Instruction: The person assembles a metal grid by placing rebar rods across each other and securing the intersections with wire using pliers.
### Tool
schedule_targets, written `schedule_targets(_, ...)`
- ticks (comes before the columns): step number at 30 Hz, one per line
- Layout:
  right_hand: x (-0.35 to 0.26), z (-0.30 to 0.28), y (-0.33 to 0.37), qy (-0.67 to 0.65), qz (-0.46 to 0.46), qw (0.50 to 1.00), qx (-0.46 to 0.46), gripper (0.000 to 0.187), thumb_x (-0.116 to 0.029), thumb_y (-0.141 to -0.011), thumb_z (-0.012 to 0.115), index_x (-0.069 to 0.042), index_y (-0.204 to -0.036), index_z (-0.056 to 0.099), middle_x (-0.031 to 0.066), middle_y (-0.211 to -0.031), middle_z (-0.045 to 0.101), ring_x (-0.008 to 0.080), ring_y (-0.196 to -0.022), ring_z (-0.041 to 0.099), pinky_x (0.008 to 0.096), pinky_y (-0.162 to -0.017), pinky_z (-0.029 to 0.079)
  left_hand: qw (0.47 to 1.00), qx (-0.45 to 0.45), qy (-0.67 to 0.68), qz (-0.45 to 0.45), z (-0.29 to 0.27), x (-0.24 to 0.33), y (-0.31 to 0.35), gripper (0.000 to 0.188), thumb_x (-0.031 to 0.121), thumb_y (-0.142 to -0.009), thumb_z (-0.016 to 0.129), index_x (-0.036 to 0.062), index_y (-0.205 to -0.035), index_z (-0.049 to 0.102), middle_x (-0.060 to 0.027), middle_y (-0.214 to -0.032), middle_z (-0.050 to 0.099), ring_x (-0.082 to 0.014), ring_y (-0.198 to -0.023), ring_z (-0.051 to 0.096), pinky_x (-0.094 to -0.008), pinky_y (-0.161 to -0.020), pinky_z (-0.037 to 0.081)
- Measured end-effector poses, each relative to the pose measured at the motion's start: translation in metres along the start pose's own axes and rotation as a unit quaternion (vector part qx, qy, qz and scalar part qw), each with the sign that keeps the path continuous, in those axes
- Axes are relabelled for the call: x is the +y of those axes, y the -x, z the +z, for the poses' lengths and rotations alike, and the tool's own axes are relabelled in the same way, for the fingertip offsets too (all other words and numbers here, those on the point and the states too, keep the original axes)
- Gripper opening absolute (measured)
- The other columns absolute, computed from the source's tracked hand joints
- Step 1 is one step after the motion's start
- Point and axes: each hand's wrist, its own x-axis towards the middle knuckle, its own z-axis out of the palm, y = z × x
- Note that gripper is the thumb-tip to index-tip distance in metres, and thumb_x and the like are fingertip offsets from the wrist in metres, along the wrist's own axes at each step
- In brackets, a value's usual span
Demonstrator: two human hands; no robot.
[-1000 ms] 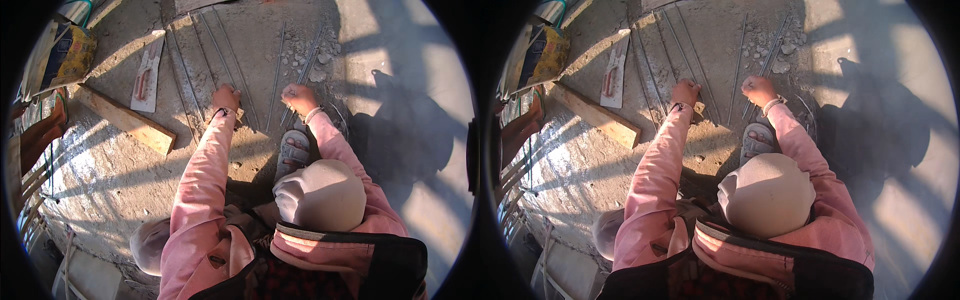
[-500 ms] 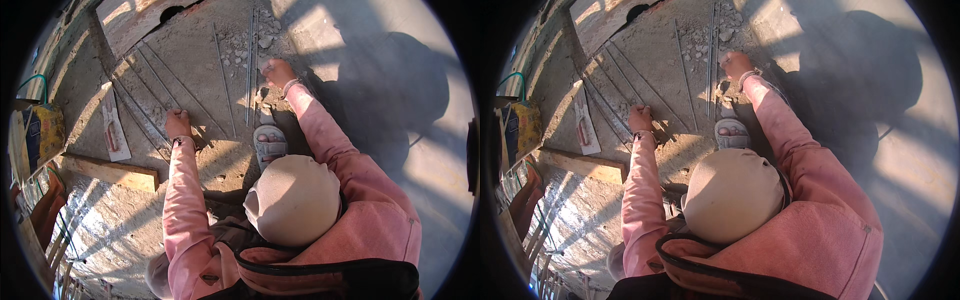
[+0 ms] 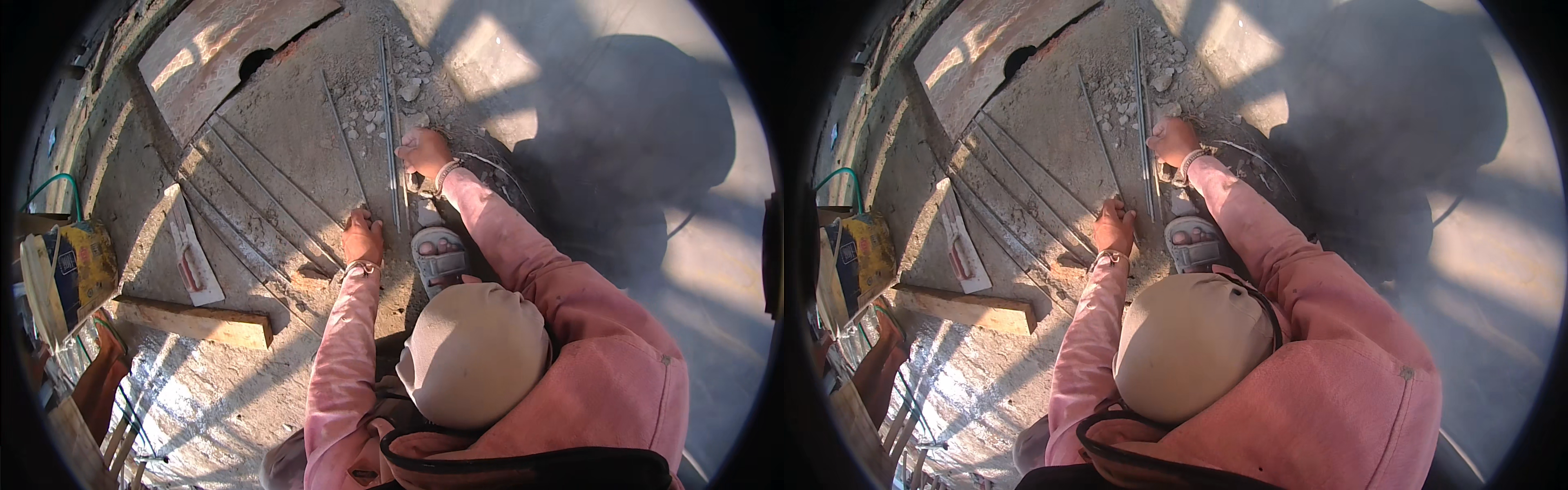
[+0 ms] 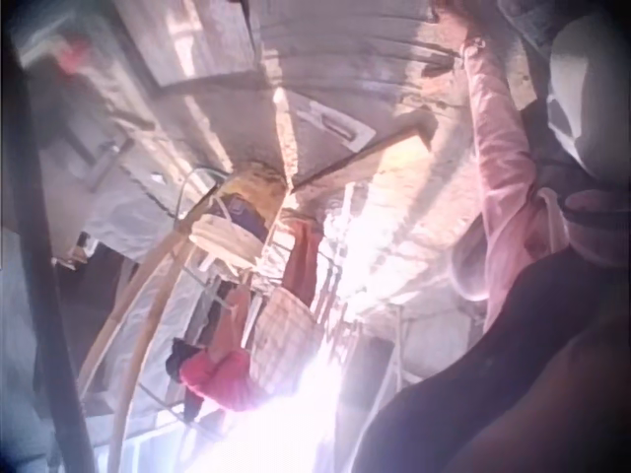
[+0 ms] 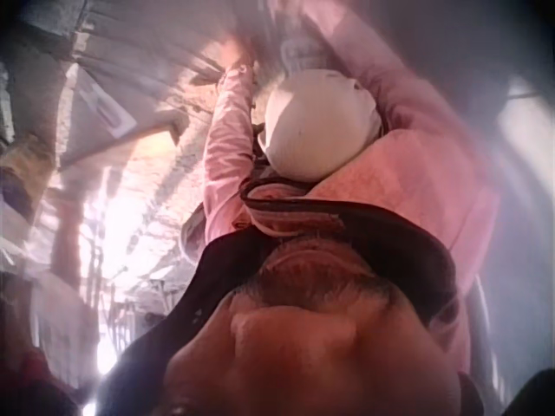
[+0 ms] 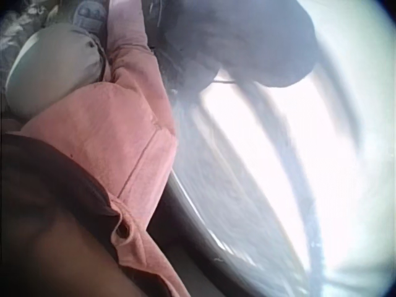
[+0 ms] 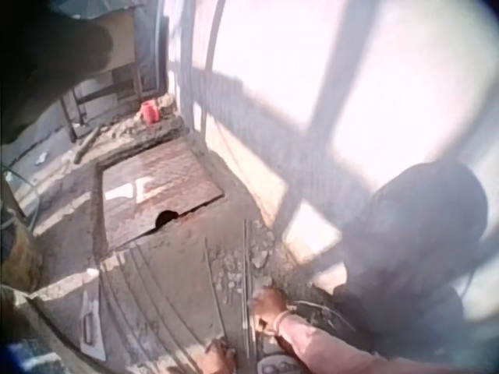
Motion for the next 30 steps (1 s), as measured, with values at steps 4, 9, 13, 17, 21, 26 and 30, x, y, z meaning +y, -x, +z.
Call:
schedule_targets(4,-0.021,0.000,0.015,-0.075,-0.033,0.996,-0.047,0.016,-0.014,-0.075,0.070,-0.001,-0.080,0.062,0.0101,-0.064,0.064,0.0159,-0.058,0.064,0.0316,-0.055,0.048,0.996,-0.005,0.079,-0.026,-0.005,-0.010,-0.010,0.019,0.020,-0.081,0.064,0.0043,-0.089,0.058,-0.0134,-0.076,0.066,-0.0313,-0.073,0.064,-0.0399,-0.068,0.050)
schedule_targets(9,-0.057,0.052,0.009,0.025,-0.217,0.968,-0.128,0.017,-0.014,-0.077,0.068,0.001,-0.082,0.061,0.0076,-0.064,0.062,0.0135,-0.054,0.060,0.0295,-0.052,0.048,0.967,0.125,0.193,-0.113,-0.033,-0.029,-0.024,0.015,0.018,-0.085,0.059,0.0038,-0.089,0.061,-0.0104,-0.073,0.065,-0.0217,-0.065,0.064,-0.0338,-0.063,0.049)
schedule_targets(13,-0.077,0.103,-0.010,0.183,-0.284,0.935,-0.106,0.018,-0.015,-0.075,0.068,0.001,-0.081,0.062,0.0087,-0.064,0.063,0.0174,-0.055,0.063,0.0310,-0.058,0.049,0.939,0.197,0.256,-0.120,-0.061,-0.055,-0.037,0.011,0.015,-0.085,0.059,0.0044,-0.088,0.060,-0.0082,-0.071,0.064,-0.0167,-0.062,0.063,-0.0300,-0.061,0.049)
schedule_targets(17,-0.079,0.109,-0.023,0.178,-0.194,0.947,-0.184,0.017,-0.015,-0.074,0.068,0.000,-0.080,0.062,0.0085,-0.063,0.063,0.0167,-0.053,0.063,0.0301,-0.057,0.050,0.916,0.208,0.324,-0.110,-0.074,-0.077,-0.038,0.011,0.013,-0.084,0.059,0.0036,-0.090,0.060,-0.0070,-0.073,0.063,-0.0143,-0.062,0.062,-0.0285,-0.060,0.048)
schedule_targets(21,-0.073,0.093,-0.023,0.144,-0.119,0.960,-0.209,0.018,-0.019,-0.075,0.068,-0.001,-0.078,0.064,0.0109,-0.068,0.064,0.0215,-0.061,0.062,0.0337,-0.060,0.050,0.929,0.183,0.306,-0.097,-0.065,-0.074,-0.036,0.013,0.012,-0.084,0.060,0.0031,-0.092,0.060,-0.0069,-0.074,0.064,-0.0138,-0.066,0.063,-0.0287,-0.061,0.048)
schedule_targets(26,-0.065,0.080,-0.021,0.118,-0.157,0.966,-0.165,0.027,-0.027,-0.075,0.069,-0.001,-0.076,0.064,0.0197,-0.084,0.065,0.0340,-0.084,0.064,0.0425,-0.075,0.050,0.967,0.103,0.222,-0.063,-0.050,-0.049,-0.034,0.021,0.018,-0.080,0.065,0.0038,-0.095,0.063,-0.0121,-0.083,0.068,-0.0245,-0.075,0.065,-0.0340,-0.070,0.050)
schedule_targets(30,-0.055,0.065,-0.020,0.248,-0.185,0.948,-0.069,0.032,-0.030,-0.074,0.070,0.000,-0.080,0.064,0.0205,-0.087,0.065,0.0346,-0.087,0.063,0.0432,-0.076,0.049,0.981,0.023,0.171,-0.088,-0.038,-0.028,-0.025,0.027,0.024,-0.078,0.066,0.0044,-0.096,0.062,-0.0135,-0.083,0.068,-0.0288,-0.079,0.066,-0.0374,-0.073,0.050)
